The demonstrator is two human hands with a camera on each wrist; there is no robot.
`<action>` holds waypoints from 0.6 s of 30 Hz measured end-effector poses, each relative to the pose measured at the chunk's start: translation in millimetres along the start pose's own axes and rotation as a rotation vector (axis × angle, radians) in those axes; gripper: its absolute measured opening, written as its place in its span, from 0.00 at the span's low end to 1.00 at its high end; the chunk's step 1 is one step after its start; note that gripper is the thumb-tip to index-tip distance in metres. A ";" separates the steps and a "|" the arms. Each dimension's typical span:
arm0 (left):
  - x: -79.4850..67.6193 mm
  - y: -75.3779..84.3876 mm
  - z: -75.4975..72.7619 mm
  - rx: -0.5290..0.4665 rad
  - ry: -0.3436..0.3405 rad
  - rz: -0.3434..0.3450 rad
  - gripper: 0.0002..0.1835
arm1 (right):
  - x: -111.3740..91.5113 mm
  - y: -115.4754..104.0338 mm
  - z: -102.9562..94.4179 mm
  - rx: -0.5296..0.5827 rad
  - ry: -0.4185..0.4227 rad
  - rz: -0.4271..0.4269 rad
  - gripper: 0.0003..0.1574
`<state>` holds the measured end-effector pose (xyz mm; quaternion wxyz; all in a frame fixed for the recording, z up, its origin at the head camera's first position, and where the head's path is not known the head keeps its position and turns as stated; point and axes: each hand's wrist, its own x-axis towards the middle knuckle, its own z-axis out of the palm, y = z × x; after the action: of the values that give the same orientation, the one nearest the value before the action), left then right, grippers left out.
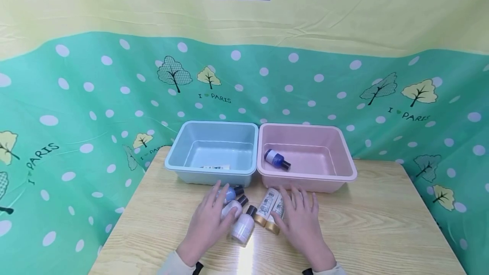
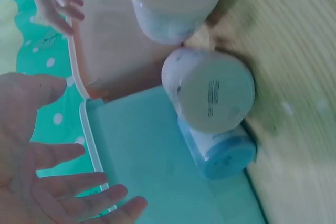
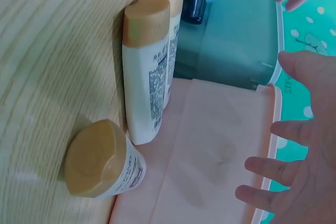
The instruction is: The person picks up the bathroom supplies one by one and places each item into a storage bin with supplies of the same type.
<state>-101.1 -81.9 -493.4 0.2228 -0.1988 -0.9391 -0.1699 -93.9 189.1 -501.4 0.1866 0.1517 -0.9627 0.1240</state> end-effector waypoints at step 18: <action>23.5 -60.5 -37.4 0.006 0.260 -0.077 0.24 | -0.1 23.0 1.8 0.228 0.181 0.068 0.35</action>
<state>-134.4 -142.4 -464.5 0.3366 -0.1383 -0.9098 -0.1998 -102.1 209.9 -507.2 0.2499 0.1274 -0.9262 0.2519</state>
